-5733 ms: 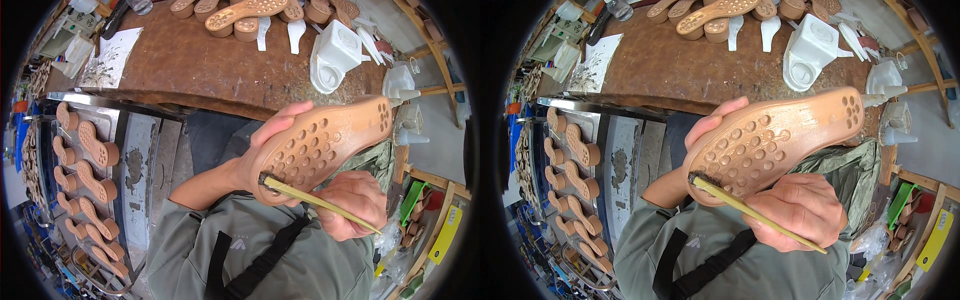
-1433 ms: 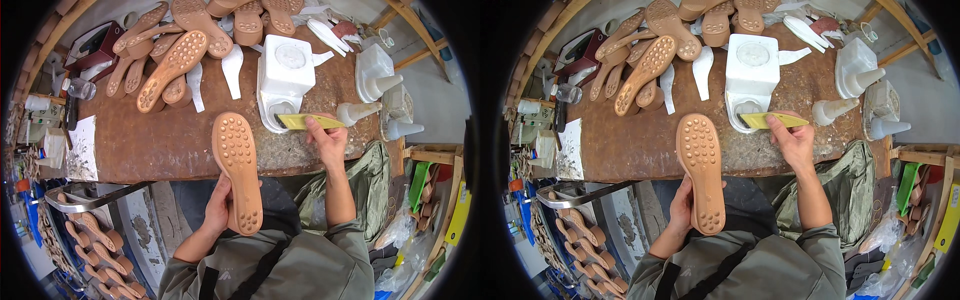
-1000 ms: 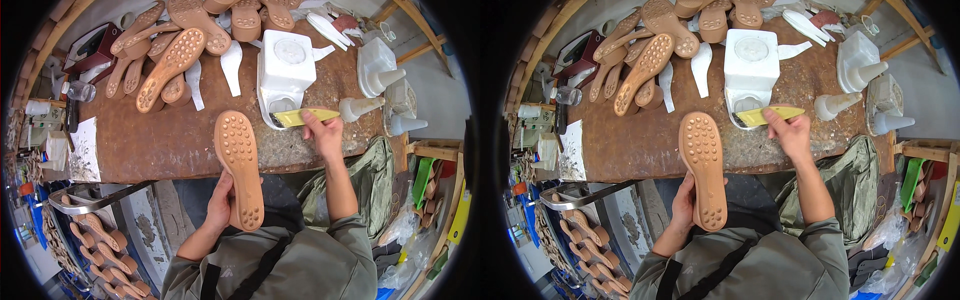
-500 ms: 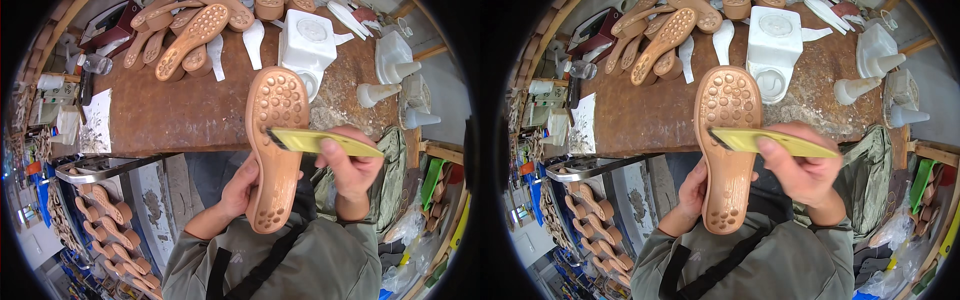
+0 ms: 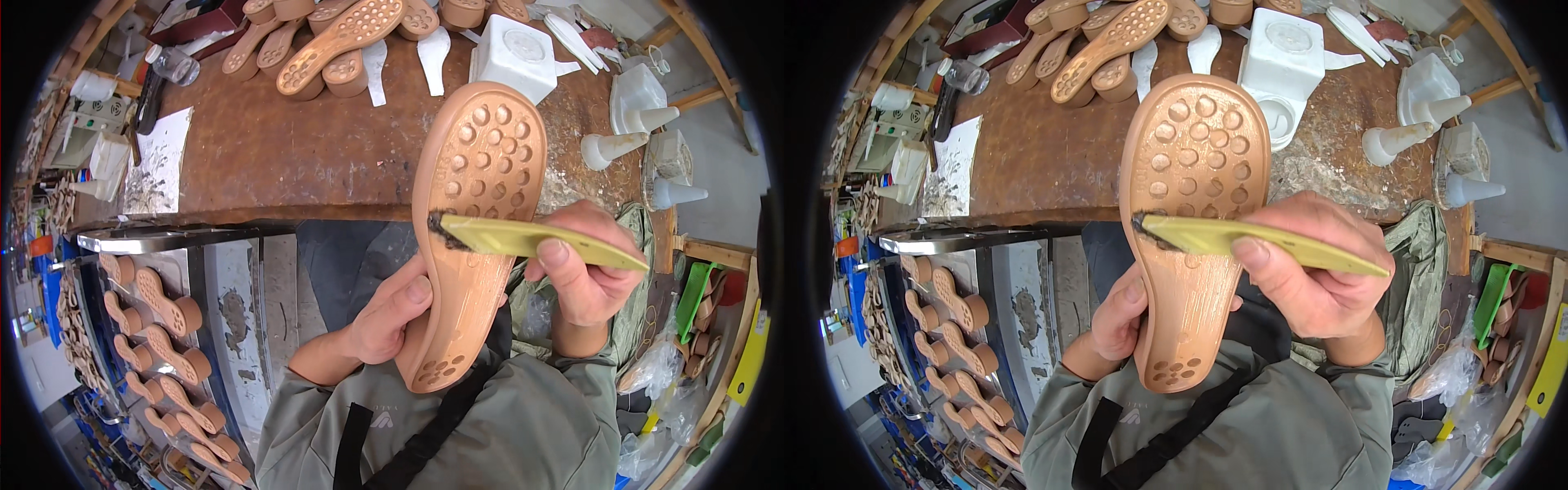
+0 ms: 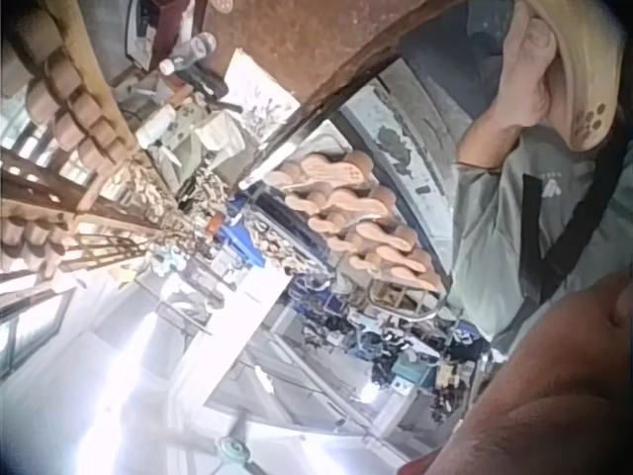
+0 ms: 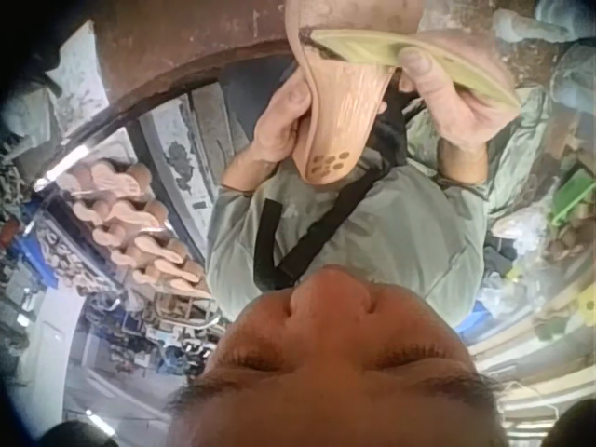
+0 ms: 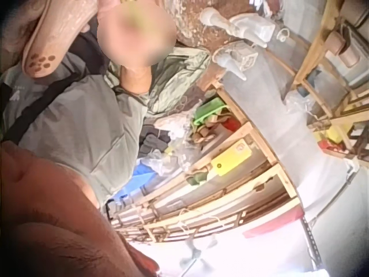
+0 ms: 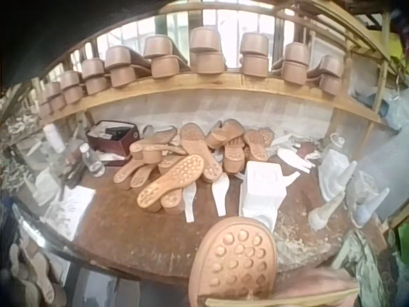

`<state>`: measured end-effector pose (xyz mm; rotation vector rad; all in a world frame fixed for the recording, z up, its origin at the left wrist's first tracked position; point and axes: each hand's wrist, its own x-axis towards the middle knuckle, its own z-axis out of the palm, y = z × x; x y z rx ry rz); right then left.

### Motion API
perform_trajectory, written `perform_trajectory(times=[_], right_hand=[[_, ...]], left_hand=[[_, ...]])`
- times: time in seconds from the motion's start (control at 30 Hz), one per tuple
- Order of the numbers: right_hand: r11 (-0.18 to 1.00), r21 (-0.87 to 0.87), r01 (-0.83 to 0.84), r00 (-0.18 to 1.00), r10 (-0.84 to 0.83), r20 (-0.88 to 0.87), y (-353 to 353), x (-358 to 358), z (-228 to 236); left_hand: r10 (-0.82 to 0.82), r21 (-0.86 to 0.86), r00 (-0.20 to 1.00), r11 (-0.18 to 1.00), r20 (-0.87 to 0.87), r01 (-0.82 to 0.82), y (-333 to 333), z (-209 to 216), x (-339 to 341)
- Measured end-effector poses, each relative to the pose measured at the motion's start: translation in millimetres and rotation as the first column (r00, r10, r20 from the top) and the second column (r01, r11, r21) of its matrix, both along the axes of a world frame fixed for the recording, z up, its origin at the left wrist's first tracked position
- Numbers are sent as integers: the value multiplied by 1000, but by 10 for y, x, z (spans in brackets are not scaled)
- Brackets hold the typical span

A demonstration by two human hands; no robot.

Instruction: The person repeatedly picks up wooden slipper soles from a workbench and applies a clear liquid finish to the textured bottom surface using a brush. After coating each sole, the person places it on a wooden drying rack. The process is repeated for multiple soles throughout the video.

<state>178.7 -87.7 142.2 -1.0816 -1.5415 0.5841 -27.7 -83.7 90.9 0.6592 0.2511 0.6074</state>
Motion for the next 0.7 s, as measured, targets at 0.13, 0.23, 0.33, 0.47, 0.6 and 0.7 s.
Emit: perform_trajectory(times=[0.13,0.23,0.33,0.47,0.6,0.7], right_hand=[[998,-1,-59,998,59,16,-113,-43,35],[998,-22,-52,999,53,12,-222,-68,53],[998,-18,-56,998,56,14,-304,-69,43],[997,-11,-71,997,71,29,-403,-77,32],[991,30,-127,991,125,50,-484,-102,25],[970,75,-232,969,224,107,-489,-85,31]], left_hand=[[40,-20,996,999,-74,-42,-50,91,-44],[33,28,999,999,-25,-32,-69,27,-81],[80,47,996,996,-28,-79,-112,25,-102],[163,62,984,985,-74,-159,-124,90,-98],[149,16,988,989,47,-150,-107,72,-68],[178,8,981,984,78,-179,-98,54,-45]])
